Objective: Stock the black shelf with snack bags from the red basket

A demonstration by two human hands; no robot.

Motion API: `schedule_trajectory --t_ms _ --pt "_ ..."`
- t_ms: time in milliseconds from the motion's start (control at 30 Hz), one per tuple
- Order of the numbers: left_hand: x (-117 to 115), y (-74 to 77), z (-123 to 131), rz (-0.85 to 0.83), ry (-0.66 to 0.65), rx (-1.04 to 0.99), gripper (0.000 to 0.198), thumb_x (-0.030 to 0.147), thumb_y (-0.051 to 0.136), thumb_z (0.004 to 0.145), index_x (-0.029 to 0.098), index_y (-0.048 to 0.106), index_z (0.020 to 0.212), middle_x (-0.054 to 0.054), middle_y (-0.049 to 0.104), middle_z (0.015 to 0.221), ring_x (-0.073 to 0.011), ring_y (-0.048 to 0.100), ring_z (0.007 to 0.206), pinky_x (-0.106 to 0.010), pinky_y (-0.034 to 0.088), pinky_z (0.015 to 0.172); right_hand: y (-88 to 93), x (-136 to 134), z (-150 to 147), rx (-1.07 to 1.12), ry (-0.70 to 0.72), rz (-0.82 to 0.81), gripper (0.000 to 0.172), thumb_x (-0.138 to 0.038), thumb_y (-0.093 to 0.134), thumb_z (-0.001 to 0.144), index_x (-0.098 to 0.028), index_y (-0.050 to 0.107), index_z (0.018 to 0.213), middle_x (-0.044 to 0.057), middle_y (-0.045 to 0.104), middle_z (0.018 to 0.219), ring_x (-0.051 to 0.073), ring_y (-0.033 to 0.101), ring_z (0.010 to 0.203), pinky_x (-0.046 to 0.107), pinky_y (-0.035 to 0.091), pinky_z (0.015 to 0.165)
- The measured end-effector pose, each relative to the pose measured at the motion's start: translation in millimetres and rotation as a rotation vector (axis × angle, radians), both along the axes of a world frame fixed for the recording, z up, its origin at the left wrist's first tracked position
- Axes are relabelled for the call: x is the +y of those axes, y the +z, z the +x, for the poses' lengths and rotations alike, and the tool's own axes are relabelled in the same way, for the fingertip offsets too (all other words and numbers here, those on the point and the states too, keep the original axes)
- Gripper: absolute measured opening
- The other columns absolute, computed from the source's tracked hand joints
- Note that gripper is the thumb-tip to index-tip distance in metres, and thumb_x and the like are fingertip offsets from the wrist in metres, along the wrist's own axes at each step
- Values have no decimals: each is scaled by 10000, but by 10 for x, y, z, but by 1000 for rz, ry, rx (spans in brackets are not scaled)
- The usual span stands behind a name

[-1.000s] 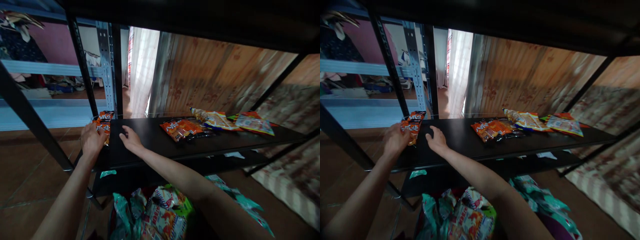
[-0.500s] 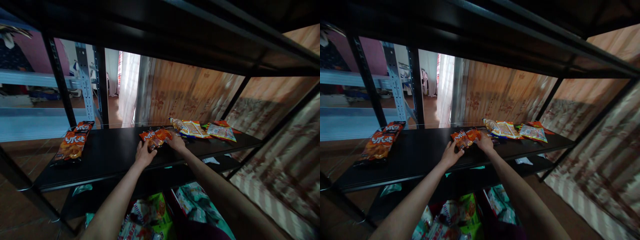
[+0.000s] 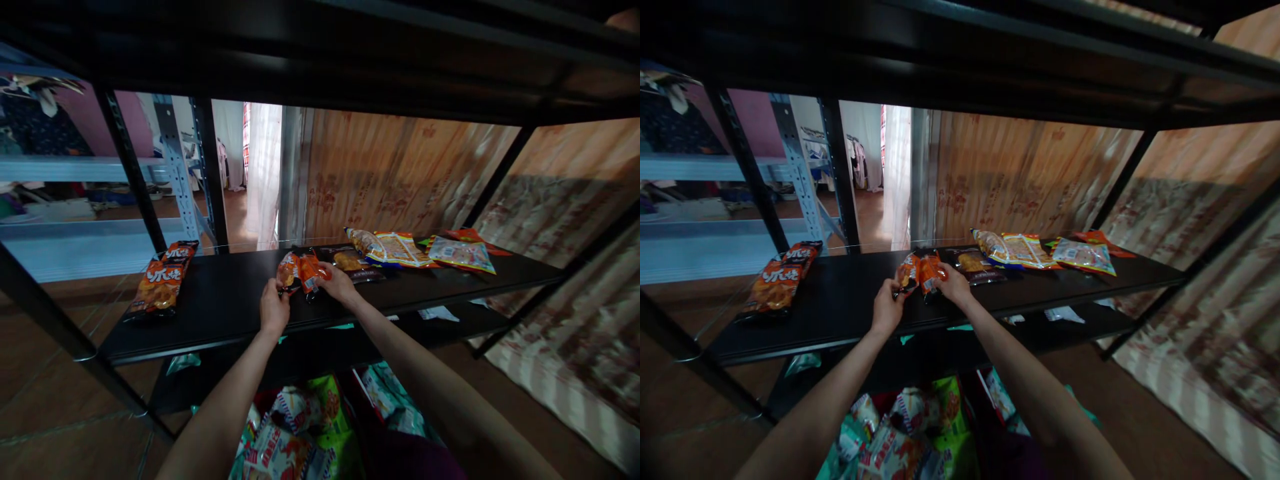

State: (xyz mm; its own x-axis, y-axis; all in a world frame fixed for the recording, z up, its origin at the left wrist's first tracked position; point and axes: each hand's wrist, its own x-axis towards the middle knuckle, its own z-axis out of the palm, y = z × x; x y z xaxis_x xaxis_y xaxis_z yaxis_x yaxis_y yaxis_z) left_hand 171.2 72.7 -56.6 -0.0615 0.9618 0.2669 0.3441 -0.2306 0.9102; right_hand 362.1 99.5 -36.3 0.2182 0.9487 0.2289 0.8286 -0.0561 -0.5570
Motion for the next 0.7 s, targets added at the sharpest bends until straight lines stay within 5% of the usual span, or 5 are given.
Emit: schedule_trajectory --t_ms 167,267,500,700 --pt "-187 97 -68 -387 60 -834 205 -4 524 789 184 444 809 10 586 864 -92 622 758 -398 547 822 -33 13 -156 -73 45 -16 489 -382 592 799 -263 526 1269 51 672 1148 234 637 1019 347 488 851" --pt "-367 187 -142 -511 42 -1143 217 -21 474 815 182 483 892 -19 622 911 -130 666 742 -442 577 782 -59 -3 -172 -118 37 -12 491 -383 573 813 -253 512 1283 61 669 1154 237 642 1009 348 488 845" --pt "-695 248 -383 -592 -28 -1485 277 -23 408 839 149 533 1016 -90 667 986 -231 688 916 -391 599 785 -48 -113 -173 -137 11 -23 494 -428 550 826 -260 502 1288 57 665 1159 238 637 1022 337 488 842" --pt "-860 184 -417 -446 10 -1360 360 1 476 808 247 535 1064 -39 656 1086 -201 670 971 -462 553 871 -50 -164 -255 -265 33 45 498 -350 534 837 -206 484 1311 108 623 1210 247 591 1082 367 442 931"
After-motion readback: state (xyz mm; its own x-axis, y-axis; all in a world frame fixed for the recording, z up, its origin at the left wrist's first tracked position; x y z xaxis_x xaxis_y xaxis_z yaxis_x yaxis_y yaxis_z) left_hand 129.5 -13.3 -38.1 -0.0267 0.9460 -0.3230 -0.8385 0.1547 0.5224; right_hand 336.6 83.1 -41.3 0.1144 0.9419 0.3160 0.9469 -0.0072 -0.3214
